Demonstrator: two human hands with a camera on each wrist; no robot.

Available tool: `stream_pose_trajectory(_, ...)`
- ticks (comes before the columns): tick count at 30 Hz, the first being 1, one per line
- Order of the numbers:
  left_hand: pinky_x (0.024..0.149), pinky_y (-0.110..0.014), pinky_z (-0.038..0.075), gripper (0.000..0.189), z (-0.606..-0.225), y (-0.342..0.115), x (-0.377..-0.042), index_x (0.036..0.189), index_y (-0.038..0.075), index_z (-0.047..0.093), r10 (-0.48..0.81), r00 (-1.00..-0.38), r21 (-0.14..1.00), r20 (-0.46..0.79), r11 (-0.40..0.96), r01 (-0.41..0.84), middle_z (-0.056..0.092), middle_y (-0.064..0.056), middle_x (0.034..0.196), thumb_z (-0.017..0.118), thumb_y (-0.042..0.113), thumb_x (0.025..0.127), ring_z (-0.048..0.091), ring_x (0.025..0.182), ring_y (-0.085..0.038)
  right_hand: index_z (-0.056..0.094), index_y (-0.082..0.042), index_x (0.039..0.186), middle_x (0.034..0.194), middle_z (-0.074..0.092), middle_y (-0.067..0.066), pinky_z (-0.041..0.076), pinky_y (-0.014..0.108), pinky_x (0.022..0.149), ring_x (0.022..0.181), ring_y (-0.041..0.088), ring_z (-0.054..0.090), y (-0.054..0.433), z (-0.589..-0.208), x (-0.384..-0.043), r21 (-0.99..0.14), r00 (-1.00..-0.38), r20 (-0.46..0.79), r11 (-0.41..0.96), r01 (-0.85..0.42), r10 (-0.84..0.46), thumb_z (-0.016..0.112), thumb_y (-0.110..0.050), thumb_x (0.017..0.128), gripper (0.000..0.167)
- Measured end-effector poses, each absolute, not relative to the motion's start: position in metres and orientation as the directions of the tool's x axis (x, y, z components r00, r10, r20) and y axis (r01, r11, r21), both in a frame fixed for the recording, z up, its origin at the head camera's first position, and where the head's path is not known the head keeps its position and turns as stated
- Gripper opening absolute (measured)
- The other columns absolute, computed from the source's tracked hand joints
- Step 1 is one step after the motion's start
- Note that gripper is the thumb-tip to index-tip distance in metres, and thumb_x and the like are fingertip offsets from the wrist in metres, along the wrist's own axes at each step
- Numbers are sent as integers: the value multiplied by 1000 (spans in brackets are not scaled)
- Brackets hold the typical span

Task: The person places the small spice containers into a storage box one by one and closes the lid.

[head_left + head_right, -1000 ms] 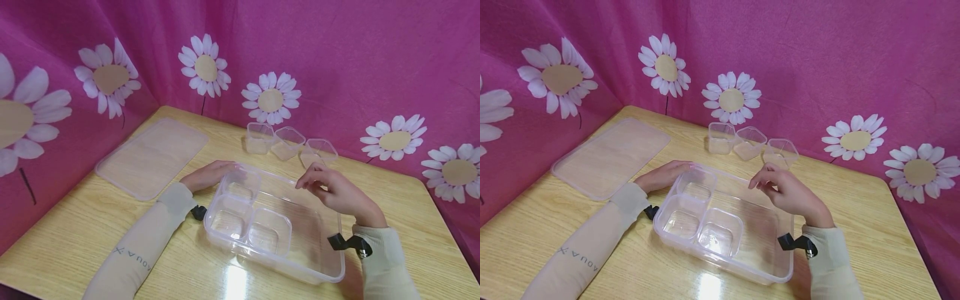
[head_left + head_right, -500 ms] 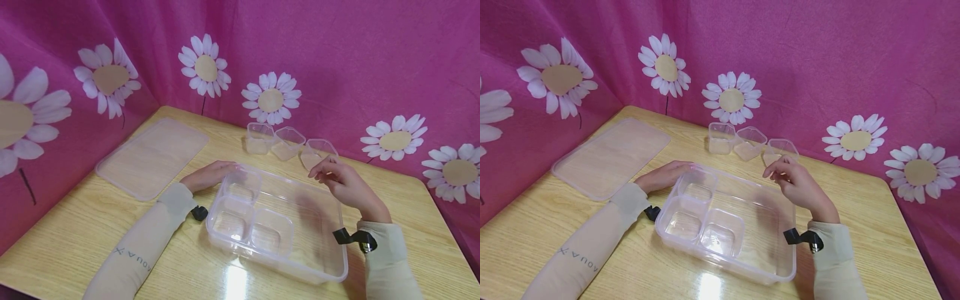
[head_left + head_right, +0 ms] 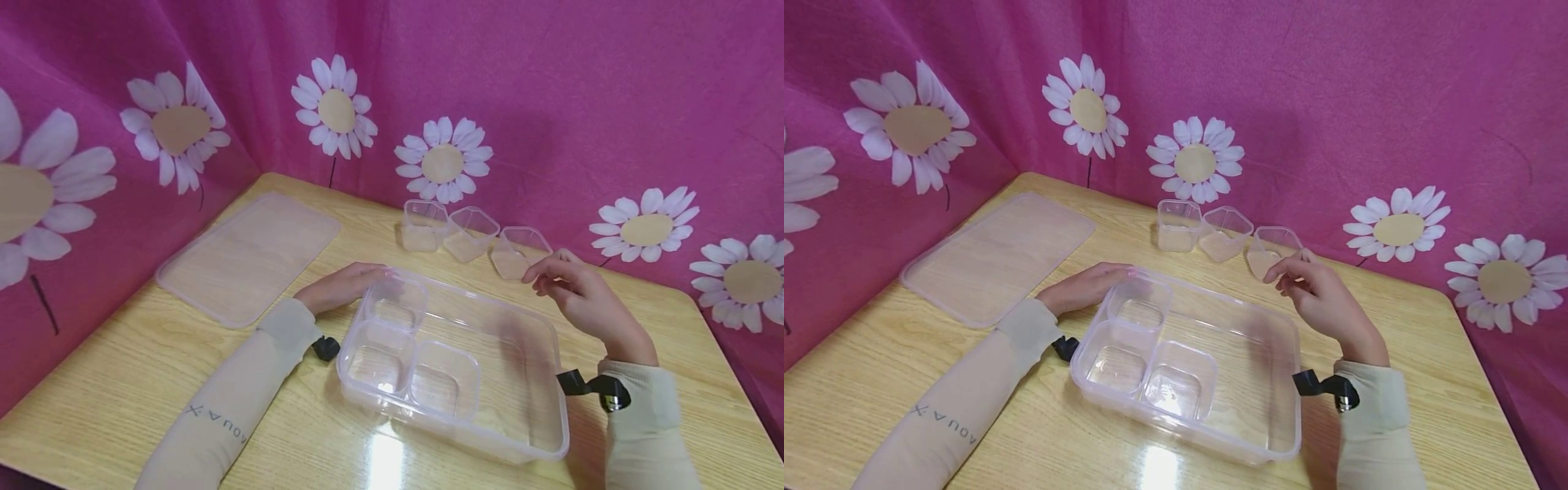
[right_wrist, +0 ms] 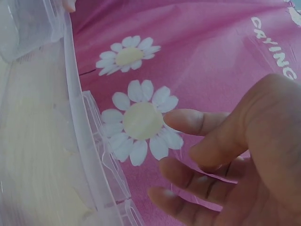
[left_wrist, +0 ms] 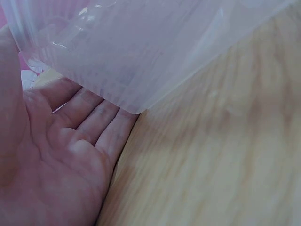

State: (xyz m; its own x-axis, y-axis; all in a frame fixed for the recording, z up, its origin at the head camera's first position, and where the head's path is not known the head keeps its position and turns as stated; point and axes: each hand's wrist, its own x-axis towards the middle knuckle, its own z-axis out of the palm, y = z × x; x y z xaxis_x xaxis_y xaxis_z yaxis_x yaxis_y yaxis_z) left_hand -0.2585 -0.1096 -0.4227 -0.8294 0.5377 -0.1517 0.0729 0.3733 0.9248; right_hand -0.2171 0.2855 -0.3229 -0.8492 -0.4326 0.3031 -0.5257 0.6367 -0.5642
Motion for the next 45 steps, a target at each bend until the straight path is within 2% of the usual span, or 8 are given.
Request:
stream_pose_trajectory(5,131,-55,24,52,-423,-110,-259,152,27,53,532,-831,920,-159,385,70,52,4,159,44,52,107,38,155,-21,74,-4,103,90,53,4,52,9,77,83,4,62,289,-323,-218,-586,-874,306,649,-485,-377,49,14,96,31)
stream_pose_trajectory(11,131,-55,24,51,-423,-110,-259,152,26,54,558,-819,928,-138,361,90,52,3,159,44,50,108,38,156,-22,74,-1,103,93,55,2,53,6,78,84,0,62,294,-325,-222,-606,-895,313,658,-446,-319,54,10,98,23)
stream_pose_trajectory(16,131,-54,25,51,-422,-109,-259,152,25,53,562,-816,931,-134,354,91,52,3,159,44,49,108,39,155,-22,73,-1,104,95,56,-2,51,5,76,85,-6,60,299,-329,-225,-600,-906,303,680,-422,-295,59,8,98,18)
stream_pose_trajectory(21,131,-54,25,53,-422,-109,-258,153,27,52,543,-826,924,-151,375,78,52,5,158,45,51,107,39,155,-21,73,0,104,94,57,-3,51,5,76,84,-6,60,304,-332,-228,-593,-909,304,690,-415,-285,60,7,98,16)
stream_pose_trajectory(28,131,-53,26,49,-422,-109,-257,149,26,57,557,-821,931,-128,354,95,53,4,158,44,48,108,41,154,-20,73,0,105,96,55,0,52,7,74,83,-1,62,311,-339,-232,-592,-925,282,712,-377,-255,58,4,99,17)
stream_pose_trajectory(34,131,-56,25,52,-422,-109,-258,153,24,52,541,-828,925,-147,371,78,52,2,159,45,49,107,39,155,-23,73,2,106,97,54,6,54,8,73,82,-7,59,316,-346,-237,-597,-933,256,717,-359,-254,52,8,99,22)
stream_pose_trajectory(41,131,-54,25,50,-421,-109,-257,151,26,55,532,-835,927,-142,368,77,54,4,157,46,49,107,40,154,-21,72,4,102,97,55,12,56,10,70,82,-10,58,321,-355,-244,-586,-925,271,717,-378,-266,49,12,95,25)
stream_pose_trajectory(45,131,-53,25,49,-422,-109,-257,149,26,56,531,-836,927,-139,367,79,54,4,157,46,49,107,41,154,-20,73,3,101,96,56,11,55,10,70,80,-10,56,321,-359,-247,-576,-932,279,737,-354,-230,50,12,95,26)
